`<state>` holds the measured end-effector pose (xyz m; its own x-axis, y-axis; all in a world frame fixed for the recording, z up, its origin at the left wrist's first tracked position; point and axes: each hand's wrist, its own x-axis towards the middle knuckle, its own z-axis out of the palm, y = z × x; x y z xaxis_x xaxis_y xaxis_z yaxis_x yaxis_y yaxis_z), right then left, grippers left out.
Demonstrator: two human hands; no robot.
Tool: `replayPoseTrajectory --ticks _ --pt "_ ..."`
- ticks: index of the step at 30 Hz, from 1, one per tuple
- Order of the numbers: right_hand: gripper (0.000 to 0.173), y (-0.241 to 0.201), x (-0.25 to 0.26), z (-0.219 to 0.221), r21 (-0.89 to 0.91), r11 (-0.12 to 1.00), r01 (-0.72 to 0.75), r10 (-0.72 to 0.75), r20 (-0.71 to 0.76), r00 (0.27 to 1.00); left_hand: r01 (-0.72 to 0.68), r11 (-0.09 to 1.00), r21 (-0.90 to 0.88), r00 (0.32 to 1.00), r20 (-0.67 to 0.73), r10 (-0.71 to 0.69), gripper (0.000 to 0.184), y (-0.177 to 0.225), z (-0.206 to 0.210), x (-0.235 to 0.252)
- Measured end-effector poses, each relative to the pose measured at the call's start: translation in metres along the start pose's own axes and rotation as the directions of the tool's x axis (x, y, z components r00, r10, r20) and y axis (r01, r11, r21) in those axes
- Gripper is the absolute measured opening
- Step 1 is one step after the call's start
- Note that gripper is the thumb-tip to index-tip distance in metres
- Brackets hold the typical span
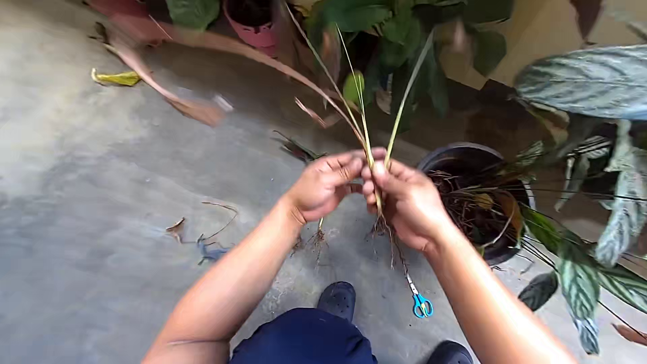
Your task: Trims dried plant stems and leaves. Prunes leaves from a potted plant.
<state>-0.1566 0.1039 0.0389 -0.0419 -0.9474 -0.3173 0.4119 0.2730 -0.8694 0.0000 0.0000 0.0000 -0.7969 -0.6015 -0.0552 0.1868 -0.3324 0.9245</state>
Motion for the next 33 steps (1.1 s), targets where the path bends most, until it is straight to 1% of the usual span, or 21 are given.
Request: replayPoseTrajectory --ticks 2,4,6,8,10,12,13,14,16,18,19,20,21,22,23,24,25,26,29,31,33 --pt "0.026 0.046 0.011 -0.009 0.174 0.970 -0.172 0.170 0.026 0.985 0.134 0.986 -0.095 0.990 -0.036 -0.138 0.037 -0.038 -0.009 -0.016" --pt "0.030 0.082 0.014 -0.020 0.310 0.911 -0.272 0.269 0.052 0.962 0.247 0.949 -0.198 0.968 0.001 -0.251 0.038 -0.070 -0.016 -0.022" --pt "0.031 0.103 0.015 -0.032 0.365 0.874 -0.322 0.324 0.055 0.944 0.325 0.903 -0.281 0.944 0.036 -0.329 0.036 -0.095 -0.023 -0.020" --pt "0.032 0.115 0.015 -0.043 0.361 0.865 -0.348 0.359 0.039 0.932 0.357 0.884 -0.302 0.930 0.027 -0.367 0.034 -0.108 -0.025 -0.015" --pt "0.033 0.125 0.015 -0.052 0.277 0.888 -0.367 0.388 -0.025 0.921 0.349 0.898 -0.267 0.926 -0.045 -0.374 0.027 -0.115 -0.022 -0.010" --pt "0.027 0.133 0.015 -0.058 0.061 0.927 -0.370 0.375 -0.154 0.914 0.332 0.921 -0.205 0.914 -0.170 -0.368 0.017 -0.121 -0.020 -0.004" --pt "0.023 0.138 0.015 -0.060 -0.065 0.928 -0.366 0.344 -0.226 0.911 0.339 0.925 -0.171 0.897 -0.238 -0.373 0.014 -0.123 -0.019 -0.002" --pt "0.025 0.142 0.015 -0.063 -0.164 0.918 -0.361 0.307 -0.280 0.909 0.363 0.920 -0.150 0.873 -0.290 -0.392 0.013 -0.124 -0.018 0.000" --pt "0.027 0.152 0.015 -0.068 -0.288 0.896 -0.337 0.225 -0.360 0.906 0.427 0.886 -0.179 0.820 -0.336 -0.463 0.018 -0.127 -0.020 0.001" --pt "0.026 0.161 0.016 -0.074 -0.388 0.864 -0.320 0.158 -0.395 0.905 0.457 0.854 -0.250 0.783 -0.342 -0.519 0.029 -0.129 -0.020 0.002" --pt "0.027 0.165 0.015 -0.078 -0.454 0.830 -0.324 0.152 -0.374 0.915 0.462 0.839 -0.288 0.773 -0.334 -0.540 0.034 -0.130 -0.020 0.002" --pt "0.028 0.168 0.011 -0.084 -0.552 0.766 -0.329 0.167 -0.324 0.931 0.464 0.824 -0.325 0.767 -0.317 -0.557 0.037 -0.131 -0.021 0.002" --pt "0.030 0.171 0.005 -0.092 -0.672 0.668 -0.319 0.204 -0.247 0.947 0.466 0.810 -0.357 0.767 -0.294 -0.571 0.039 -0.133 -0.023 0.001" --pt "0.033 0.174 -0.003 -0.101 -0.789 0.541 -0.292 0.270 -0.166 0.949 0.470 0.796 -0.382 0.767 -0.270 -0.582 0.040 -0.134 -0.025 0.000" --pt "0.035 0.177 -0.014 -0.111 -0.880 0.403 -0.251 0.351 -0.105 0.930 0.477 0.780 -0.404 0.764 -0.247 -0.596 0.040 -0.135 -0.028 0.000" --pt "0.036 0.181 -0.026 -0.121 -0.937 0.278 -0.212 0.427 -0.077 0.901 0.486 0.764 -0.424 0.757 -0.232 -0.611 0.040 -0.137 -0.030 0.000" --pt "0.036 0.185 -0.040 -0.132 -0.967 0.170 -0.192 0.492 -0.085 0.866 0.497 0.750 -0.437 0.749 -0.219 -0.625 0.040 -0.138 -0.031 0.000" --pt "0.036 0.190 -0.054 -0.143 -0.976 0.093 -0.195 0.541 -0.115 0.833 0.512 0.737 -0.440 0.743 -0.203 -0.638 0.040 -0.140 -0.032 0.000" --pt "0.039 0.204 -0.090 -0.168 -0.958 -0.046 -0.283 0.625 -0.249 0.740 0.559 0.734 -0.385 0.726 -0.201 -0.658 0.035 -0.148 -0.035 -0.001" --pt "0.043 0.213 -0.106 -0.179 -0.936 -0.093 -0.338 0.640 -0.316 0.700 0.584 0.751 -0.309 0.714 -0.244 -0.656 0.028 -0.153 -0.035 -0.002" --pt "0.049 0.222 -0.115 -0.184 -0.917 -0.130 -0.377 0.644 -0.367 0.671 0.594 0.752 -0.287 0.704 -0.267 -0.658 0.024 -0.155 -0.034 -0.001"
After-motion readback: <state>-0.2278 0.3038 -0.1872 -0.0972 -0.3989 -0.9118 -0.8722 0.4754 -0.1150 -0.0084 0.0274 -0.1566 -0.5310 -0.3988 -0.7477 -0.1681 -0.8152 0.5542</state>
